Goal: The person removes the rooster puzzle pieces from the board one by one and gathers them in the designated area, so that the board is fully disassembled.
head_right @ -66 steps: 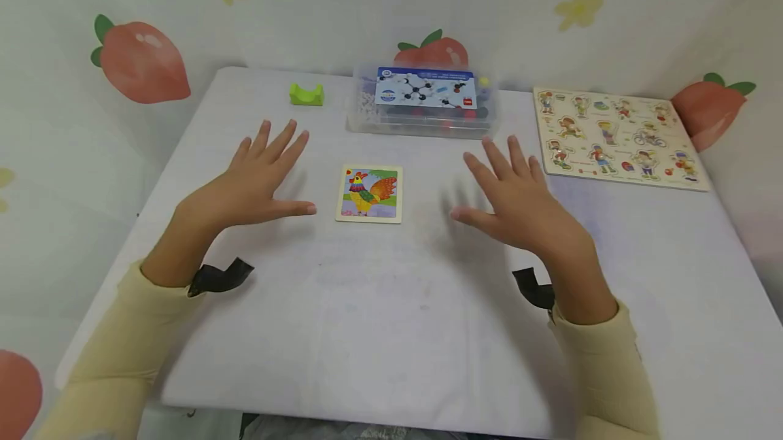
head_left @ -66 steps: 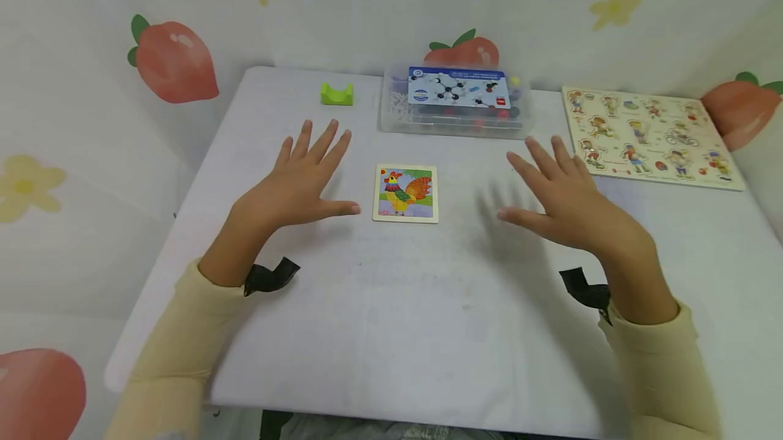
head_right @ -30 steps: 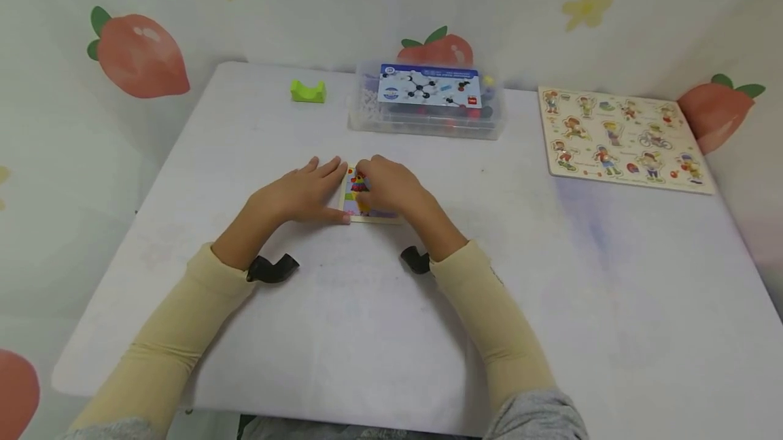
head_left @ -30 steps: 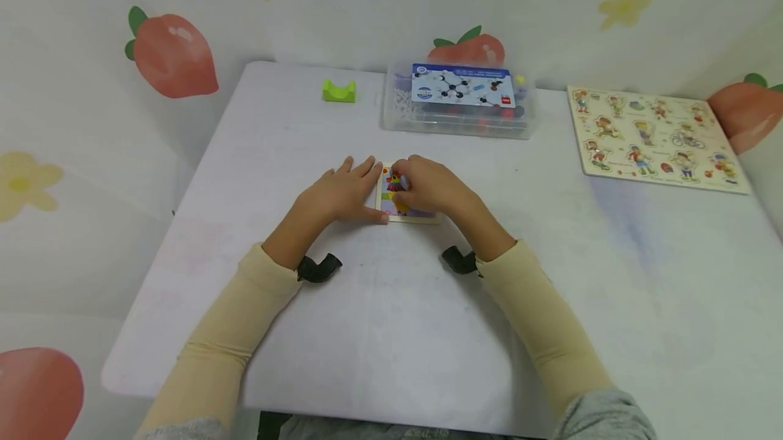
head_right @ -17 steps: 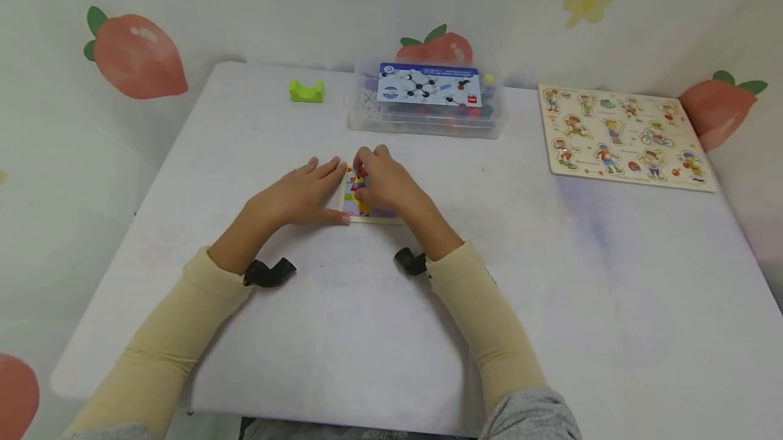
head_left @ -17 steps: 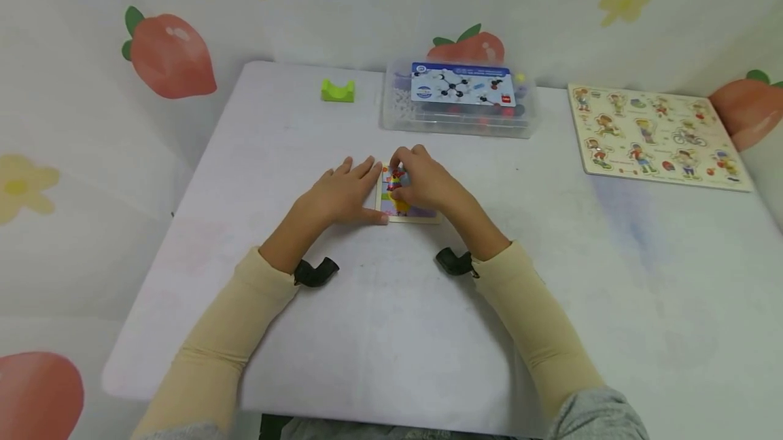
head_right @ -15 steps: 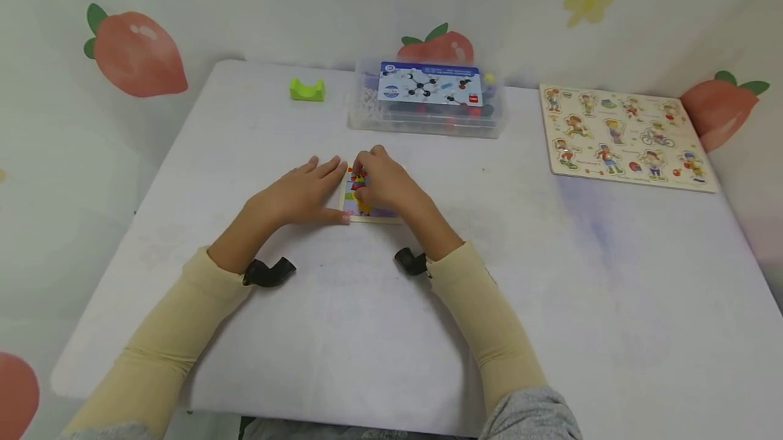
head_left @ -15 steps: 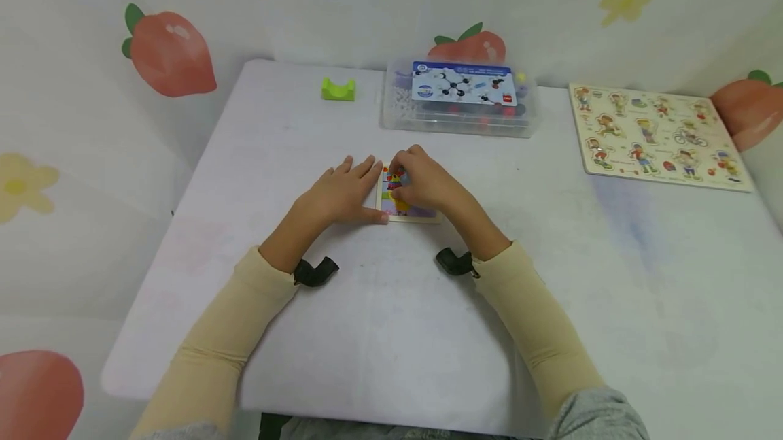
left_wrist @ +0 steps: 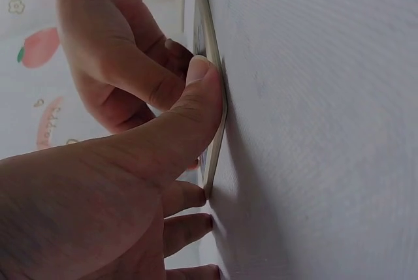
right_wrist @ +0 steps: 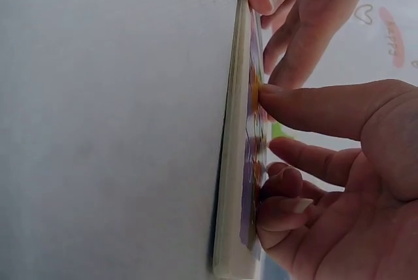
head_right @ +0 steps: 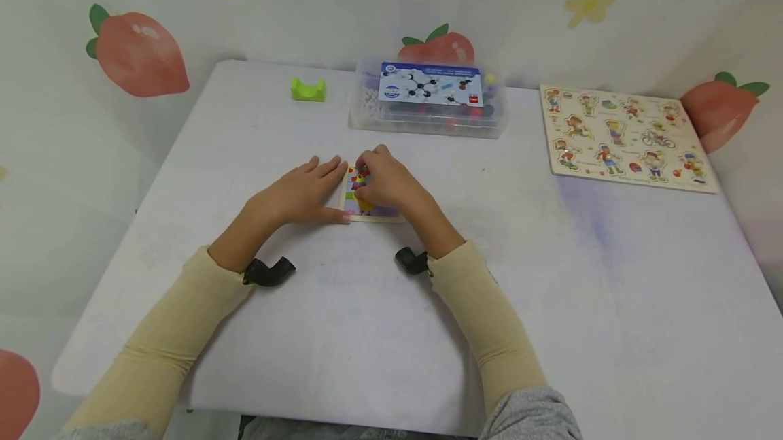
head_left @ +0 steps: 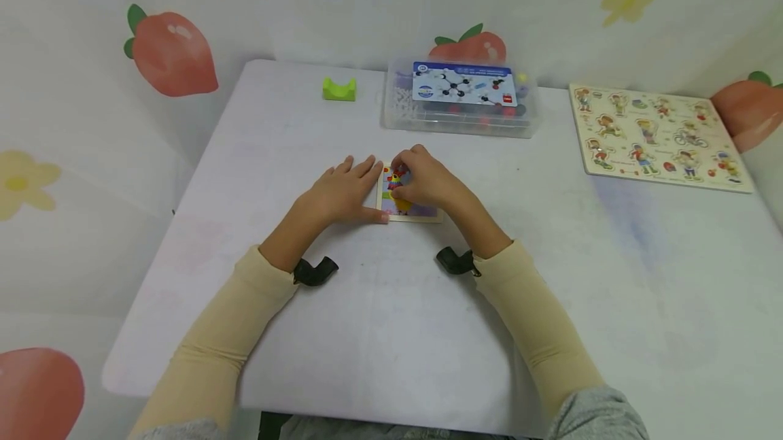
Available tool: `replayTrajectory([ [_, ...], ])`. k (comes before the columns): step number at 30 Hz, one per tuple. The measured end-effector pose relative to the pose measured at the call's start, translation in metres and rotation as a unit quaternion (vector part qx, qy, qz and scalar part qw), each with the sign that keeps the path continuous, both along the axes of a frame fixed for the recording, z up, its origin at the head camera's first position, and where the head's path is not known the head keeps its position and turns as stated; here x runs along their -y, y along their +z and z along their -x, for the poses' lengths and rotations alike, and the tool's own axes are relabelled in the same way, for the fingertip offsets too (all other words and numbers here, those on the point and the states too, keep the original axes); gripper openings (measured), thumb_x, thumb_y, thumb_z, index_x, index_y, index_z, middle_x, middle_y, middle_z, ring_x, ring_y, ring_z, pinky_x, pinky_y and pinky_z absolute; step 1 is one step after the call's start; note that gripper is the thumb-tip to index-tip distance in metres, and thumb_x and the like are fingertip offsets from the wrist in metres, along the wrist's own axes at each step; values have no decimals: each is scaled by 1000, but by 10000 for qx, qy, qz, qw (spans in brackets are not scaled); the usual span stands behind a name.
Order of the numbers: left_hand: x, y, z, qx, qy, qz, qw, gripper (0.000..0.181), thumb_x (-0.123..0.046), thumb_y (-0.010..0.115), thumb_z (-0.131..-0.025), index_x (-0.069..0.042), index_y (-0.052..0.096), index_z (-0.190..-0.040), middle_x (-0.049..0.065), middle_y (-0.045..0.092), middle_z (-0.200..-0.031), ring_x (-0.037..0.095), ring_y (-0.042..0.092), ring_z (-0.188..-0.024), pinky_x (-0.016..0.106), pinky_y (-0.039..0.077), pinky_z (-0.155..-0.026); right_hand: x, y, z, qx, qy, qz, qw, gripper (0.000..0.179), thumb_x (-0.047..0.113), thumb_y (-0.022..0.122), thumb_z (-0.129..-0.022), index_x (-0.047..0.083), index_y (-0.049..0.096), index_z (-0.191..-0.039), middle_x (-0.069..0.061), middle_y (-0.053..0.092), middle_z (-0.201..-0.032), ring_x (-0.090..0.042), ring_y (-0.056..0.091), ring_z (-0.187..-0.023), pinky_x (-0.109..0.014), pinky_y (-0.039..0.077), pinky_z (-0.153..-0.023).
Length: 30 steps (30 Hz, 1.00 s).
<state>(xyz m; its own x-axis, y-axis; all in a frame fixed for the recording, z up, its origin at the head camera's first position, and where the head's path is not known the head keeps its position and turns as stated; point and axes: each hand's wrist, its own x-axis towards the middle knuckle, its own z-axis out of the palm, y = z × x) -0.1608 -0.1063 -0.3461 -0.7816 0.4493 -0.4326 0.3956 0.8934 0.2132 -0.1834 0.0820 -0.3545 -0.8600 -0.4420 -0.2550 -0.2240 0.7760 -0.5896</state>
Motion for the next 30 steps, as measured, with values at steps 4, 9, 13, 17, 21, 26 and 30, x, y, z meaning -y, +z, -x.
replayTrajectory([
  [4,0,-1,-1,-13,-5,-7,10000,105,-64,64,-89,-11,11,-162,10,7,-168,44,5,-150,61,15,-116,-1,1,0,-52,116,-100,9999,45,17,76,-90,3,60,-129,-16,48,-127,-28,53,-113,-41,42,-105],
  [9,0,-2,0,-3,-11,-6,10000,105,-65,63,-89,-12,11,-163,9,7,-168,43,5,-150,61,15,-116,0,2,-1,-221,310,-291,9989,46,19,76,-91,3,61,-131,-14,48,-130,-28,54,-112,-41,43,-105],
  [13,2,-1,-1,10,-6,15,10000,105,-65,63,-89,-11,11,-162,9,6,-167,44,5,-150,61,15,-116,2,2,-1,-289,276,-274,9988,43,19,77,-91,4,62,-129,-13,48,-127,-27,54,-109,-41,44,-102],
  [17,5,0,-1,-20,-15,30,10000,104,-65,63,-90,-11,11,-162,10,7,-167,45,5,-150,61,15,-116,5,1,0,-221,256,-85,9994,32,15,76,-91,5,65,-119,-12,48,-124,-27,54,-107,-40,45,-100],
  [21,6,1,-2,-40,-1,-33,10000,104,-65,62,-90,-11,11,-162,10,7,-167,45,5,-150,61,15,-117,6,1,2,-200,295,-69,9993,33,14,75,-90,4,65,-120,-13,48,-124,-26,53,-108,-39,44,-101],
  [26,4,-1,0,3,17,-63,10000,104,-64,63,-90,-12,11,-163,10,7,-167,45,5,-150,61,14,-117,2,2,3,-315,259,-494,9979,43,22,77,-90,8,64,-128,-11,49,-121,-25,54,-103,-39,47,-96],
  [30,1,-2,1,-7,-12,-12,10000,104,-65,62,-89,-12,10,-163,9,6,-168,44,4,-150,60,14,-117,3,5,-1,-604,480,-1118,9907,46,29,75,-92,10,65,-133,-10,51,-123,-25,57,-99,-40,51,-90],
])
